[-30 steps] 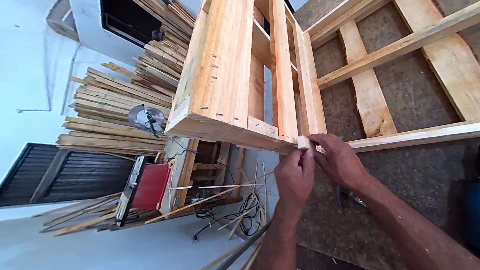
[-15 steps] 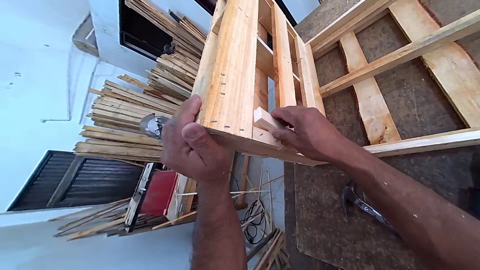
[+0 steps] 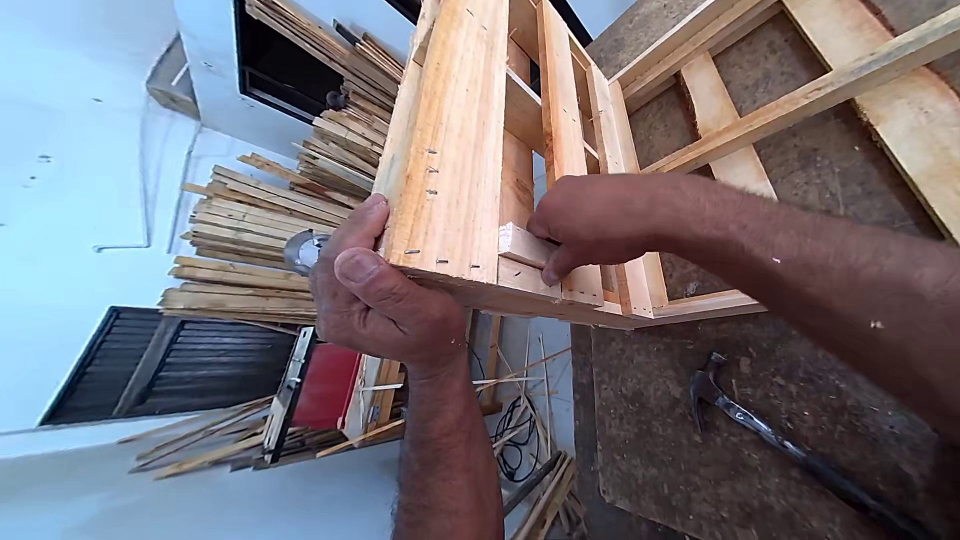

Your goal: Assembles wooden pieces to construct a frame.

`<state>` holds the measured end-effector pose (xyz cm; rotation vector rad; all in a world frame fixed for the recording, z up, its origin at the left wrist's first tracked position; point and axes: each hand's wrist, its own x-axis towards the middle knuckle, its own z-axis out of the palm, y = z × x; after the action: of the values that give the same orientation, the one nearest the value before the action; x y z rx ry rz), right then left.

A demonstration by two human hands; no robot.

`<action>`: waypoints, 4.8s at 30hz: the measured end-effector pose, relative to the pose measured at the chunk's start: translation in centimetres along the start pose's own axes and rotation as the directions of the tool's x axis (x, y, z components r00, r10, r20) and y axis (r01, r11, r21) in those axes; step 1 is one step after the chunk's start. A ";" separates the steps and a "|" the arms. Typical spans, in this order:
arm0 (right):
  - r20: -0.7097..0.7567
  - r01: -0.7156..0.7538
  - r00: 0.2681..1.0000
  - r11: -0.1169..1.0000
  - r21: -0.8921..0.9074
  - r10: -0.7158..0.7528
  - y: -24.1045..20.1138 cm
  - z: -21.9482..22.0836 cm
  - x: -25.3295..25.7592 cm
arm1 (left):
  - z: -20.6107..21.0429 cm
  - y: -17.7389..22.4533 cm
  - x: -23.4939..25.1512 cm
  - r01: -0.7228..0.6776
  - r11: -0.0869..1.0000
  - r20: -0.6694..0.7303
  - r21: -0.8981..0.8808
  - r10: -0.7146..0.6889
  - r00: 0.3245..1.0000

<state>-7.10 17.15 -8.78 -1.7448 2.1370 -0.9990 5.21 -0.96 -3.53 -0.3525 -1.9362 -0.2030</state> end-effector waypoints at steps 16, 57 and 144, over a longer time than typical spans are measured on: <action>0.014 0.412 0.908 0.888 -0.205 -0.418 11.4 5.3 12.7 | -0.2 -1.4 -0.5 0.092 0.992 0.024 -0.087 -0.091 0.996; -0.350 0.112 0.936 0.919 0.378 0.030 1.1 4.1 -1.4 | 0.9 0.2 -0.3 0.042 0.997 -0.085 -0.066 -0.048 0.995; -0.434 0.144 0.872 0.729 0.669 0.225 -0.2 8.1 -2.3 | 0.8 0.2 -0.2 -0.020 0.991 -0.129 0.130 0.037 0.991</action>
<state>-1.86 16.30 -15.29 -1.1293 1.6327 -2.0735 4.63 -0.53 -4.06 -0.2747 -1.8033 -0.0802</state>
